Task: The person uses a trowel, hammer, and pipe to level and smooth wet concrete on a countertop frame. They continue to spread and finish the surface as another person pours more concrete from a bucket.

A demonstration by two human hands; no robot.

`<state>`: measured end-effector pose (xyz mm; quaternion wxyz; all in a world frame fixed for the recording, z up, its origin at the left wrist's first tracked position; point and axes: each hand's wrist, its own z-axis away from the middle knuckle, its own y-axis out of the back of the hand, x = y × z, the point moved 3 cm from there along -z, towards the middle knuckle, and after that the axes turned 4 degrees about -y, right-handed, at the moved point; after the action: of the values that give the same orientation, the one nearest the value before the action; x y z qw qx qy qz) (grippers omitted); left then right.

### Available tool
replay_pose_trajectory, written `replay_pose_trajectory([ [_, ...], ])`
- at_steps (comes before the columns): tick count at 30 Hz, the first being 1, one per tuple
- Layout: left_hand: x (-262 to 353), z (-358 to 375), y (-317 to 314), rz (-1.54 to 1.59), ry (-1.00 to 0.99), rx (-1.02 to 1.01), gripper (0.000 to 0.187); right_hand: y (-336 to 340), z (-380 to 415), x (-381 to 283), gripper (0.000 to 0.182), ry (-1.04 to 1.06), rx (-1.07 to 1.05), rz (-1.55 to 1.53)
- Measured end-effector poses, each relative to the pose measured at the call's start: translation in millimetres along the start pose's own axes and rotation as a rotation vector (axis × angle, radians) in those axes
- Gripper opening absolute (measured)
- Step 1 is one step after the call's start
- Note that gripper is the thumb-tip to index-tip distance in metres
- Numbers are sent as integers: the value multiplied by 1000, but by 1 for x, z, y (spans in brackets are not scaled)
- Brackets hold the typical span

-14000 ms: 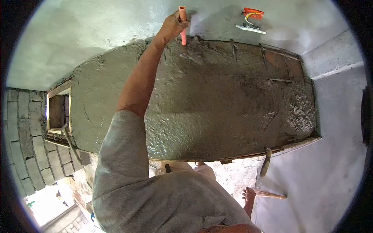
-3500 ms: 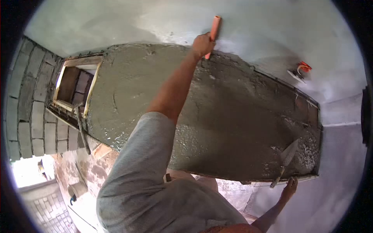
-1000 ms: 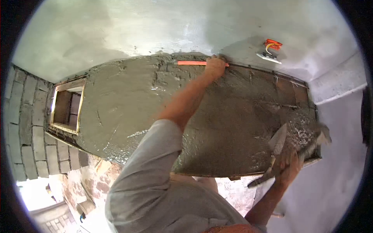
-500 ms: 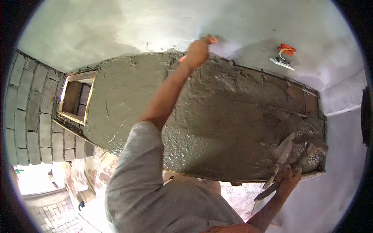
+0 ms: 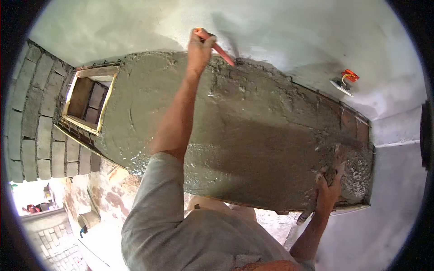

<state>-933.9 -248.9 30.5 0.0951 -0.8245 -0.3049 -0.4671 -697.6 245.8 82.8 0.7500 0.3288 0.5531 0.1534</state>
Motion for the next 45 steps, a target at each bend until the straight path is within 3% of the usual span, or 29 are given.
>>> replay_pose_trajectory([
  [2, -32, 6, -23, 31, 29, -28, 16, -15, 0, -31, 32, -39, 1, -23],
  [4, 6, 16, -26, -39, 45, -5, 16, -26, -5, -50, 32, 172, -21, -148],
  [5, 12, 15, -29, -29, 14, -75, 17, -29, -10, -57, 32, 170, -14, -145],
  [7, 10, 16, -34, 24, -64, -170, 17, -32, -18, -76, 34, 362, 46, 44],
  [11, 25, 17, -35, -1, -32, -266, 17, -47, -27, -122, 31, 357, 43, -33],
  [13, 21, 14, -42, -121, -92, -355, 19, -63, -36, -156, 32, 560, 154, -31],
  [16, 9, 2, -50, -127, -77, -488, 24, -82, -73, -180, 34, 549, 207, -67],
  [18, 14, 2, -54, -121, -70, -519, 23, -107, -100, -183, 33, 390, -567, -127],
  [19, 17, -1, -57, -124, -71, -549, 23, -113, -104, -187, 33, 398, -556, -120],
  [21, 6, -9, -61, -136, -104, -525, 23, -127, -103, -195, 27, 456, -242, 118],
  [25, 5, -9, -58, -205, -129, -467, 25, -132, -107, -191, 30, 393, -292, -108],
  [27, -3, -12, -51, -217, -31, -473, 27, -134, -101, -189, 36, 331, -571, -145],
  [28, -5, -15, -47, -213, -35, -474, 27, -137, -107, -181, 36, 332, -566, -145],
  [30, -12, -14, -45, -184, -89, -462, 25, -149, -133, -150, 38, 431, -301, 281],
  [33, -10, -17, -55, -201, -106, -500, 26, -164, -158, -126, 37, 565, -208, 436],
  [36, -10, -16, -59, -248, -153, -500, 28, -177, -178, -112, 41, 757, -239, 440],
  [39, -16, -8, -54, -279, -163, -450, 29, -194, -195, -112, 44, 738, -265, 719],
  [42, -18, -26, -25, -154, -172, -287, 29, -205, -209, -101, 45, 767, -287, 657],
  [45, 41, -38, 20, -32, -173, -188, 25, -218, -212, -100, 44, 731, -371, 683],
])
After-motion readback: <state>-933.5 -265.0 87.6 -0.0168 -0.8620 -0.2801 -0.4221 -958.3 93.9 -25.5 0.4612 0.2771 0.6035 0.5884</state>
